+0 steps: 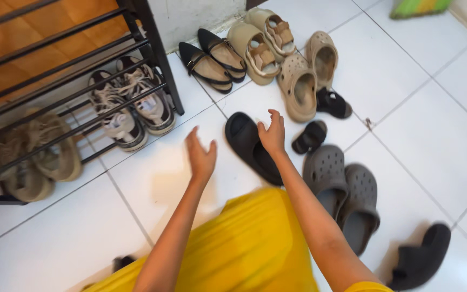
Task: The person assembles a black metal shoe rack by inserting horizontal bars into the frame and securing them. Then the person places multiple pairs of shoes and sandals onto the rack shelves.
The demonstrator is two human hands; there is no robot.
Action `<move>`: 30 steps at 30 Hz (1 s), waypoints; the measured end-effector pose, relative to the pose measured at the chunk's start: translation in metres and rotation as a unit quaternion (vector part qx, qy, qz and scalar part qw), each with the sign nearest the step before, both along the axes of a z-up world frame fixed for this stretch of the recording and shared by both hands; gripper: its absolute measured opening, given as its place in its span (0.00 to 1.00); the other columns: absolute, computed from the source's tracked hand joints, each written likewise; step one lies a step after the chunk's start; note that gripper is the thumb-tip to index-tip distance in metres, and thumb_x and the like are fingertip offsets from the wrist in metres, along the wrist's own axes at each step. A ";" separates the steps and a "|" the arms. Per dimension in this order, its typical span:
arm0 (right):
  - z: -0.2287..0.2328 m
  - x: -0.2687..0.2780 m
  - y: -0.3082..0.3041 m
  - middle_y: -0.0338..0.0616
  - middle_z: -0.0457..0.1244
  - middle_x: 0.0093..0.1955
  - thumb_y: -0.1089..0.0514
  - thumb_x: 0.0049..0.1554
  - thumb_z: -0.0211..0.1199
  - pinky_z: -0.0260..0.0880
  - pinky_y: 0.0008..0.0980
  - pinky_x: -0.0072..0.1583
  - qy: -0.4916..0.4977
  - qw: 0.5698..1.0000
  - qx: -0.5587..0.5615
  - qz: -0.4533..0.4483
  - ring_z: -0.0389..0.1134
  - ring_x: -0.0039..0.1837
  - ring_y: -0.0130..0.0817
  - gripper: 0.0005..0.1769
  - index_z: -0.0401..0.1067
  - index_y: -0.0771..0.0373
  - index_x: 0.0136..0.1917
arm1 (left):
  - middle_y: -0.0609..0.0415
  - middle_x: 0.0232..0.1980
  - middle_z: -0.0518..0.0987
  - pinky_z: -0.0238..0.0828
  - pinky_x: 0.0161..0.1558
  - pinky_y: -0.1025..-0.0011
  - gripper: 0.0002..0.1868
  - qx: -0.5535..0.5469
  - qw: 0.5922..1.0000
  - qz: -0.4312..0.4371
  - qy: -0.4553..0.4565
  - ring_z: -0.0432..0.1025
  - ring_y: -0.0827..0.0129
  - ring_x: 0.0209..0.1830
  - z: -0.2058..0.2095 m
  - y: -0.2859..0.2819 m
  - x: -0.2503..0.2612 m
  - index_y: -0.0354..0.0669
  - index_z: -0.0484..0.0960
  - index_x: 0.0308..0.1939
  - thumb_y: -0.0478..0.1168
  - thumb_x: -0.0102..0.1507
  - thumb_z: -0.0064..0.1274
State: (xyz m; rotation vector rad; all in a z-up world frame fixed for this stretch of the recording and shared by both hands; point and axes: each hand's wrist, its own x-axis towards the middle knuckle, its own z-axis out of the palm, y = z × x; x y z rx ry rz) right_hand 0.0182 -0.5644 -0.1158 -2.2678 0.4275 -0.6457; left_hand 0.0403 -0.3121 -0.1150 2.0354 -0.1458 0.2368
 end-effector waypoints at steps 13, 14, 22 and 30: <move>-0.058 0.224 -0.037 0.63 0.59 0.62 0.58 0.46 0.75 0.65 0.54 0.60 0.131 0.978 -0.124 0.101 0.63 0.62 0.64 0.40 0.61 0.55 0.68 | 0.23 0.66 0.65 0.63 0.64 0.54 0.42 0.164 0.976 -0.087 0.115 0.64 0.31 0.65 -0.077 -0.135 0.230 0.45 0.62 0.73 0.51 0.59 0.63; -0.063 0.222 -0.033 0.58 0.61 0.60 0.56 0.46 0.76 0.66 0.53 0.60 0.142 0.977 -0.134 0.083 0.63 0.64 0.61 0.34 0.65 0.55 0.63 | 0.24 0.62 0.68 0.64 0.61 0.53 0.39 0.165 0.980 -0.068 0.089 0.66 0.32 0.62 -0.080 -0.131 0.226 0.42 0.66 0.67 0.51 0.57 0.64; -0.026 0.144 -0.009 0.56 0.66 0.42 0.51 0.50 0.77 0.68 0.47 0.51 0.095 0.992 -0.018 0.080 0.67 0.46 0.53 0.20 0.78 0.65 0.49 | 0.43 0.30 0.77 0.69 0.44 0.55 0.11 0.006 0.990 0.132 -0.042 0.70 0.48 0.40 -0.106 -0.092 0.148 0.39 0.77 0.24 0.40 0.53 0.62; 0.068 -0.058 0.072 0.43 0.66 0.41 0.54 0.54 0.75 0.66 0.29 0.47 -0.023 0.988 0.133 0.070 0.64 0.43 0.28 0.18 0.75 0.70 0.48 | 0.58 0.33 0.69 0.59 0.24 0.68 0.13 -0.442 0.864 0.116 0.212 0.62 0.69 0.27 -0.023 -0.025 0.026 0.47 0.71 0.40 0.27 0.55 0.46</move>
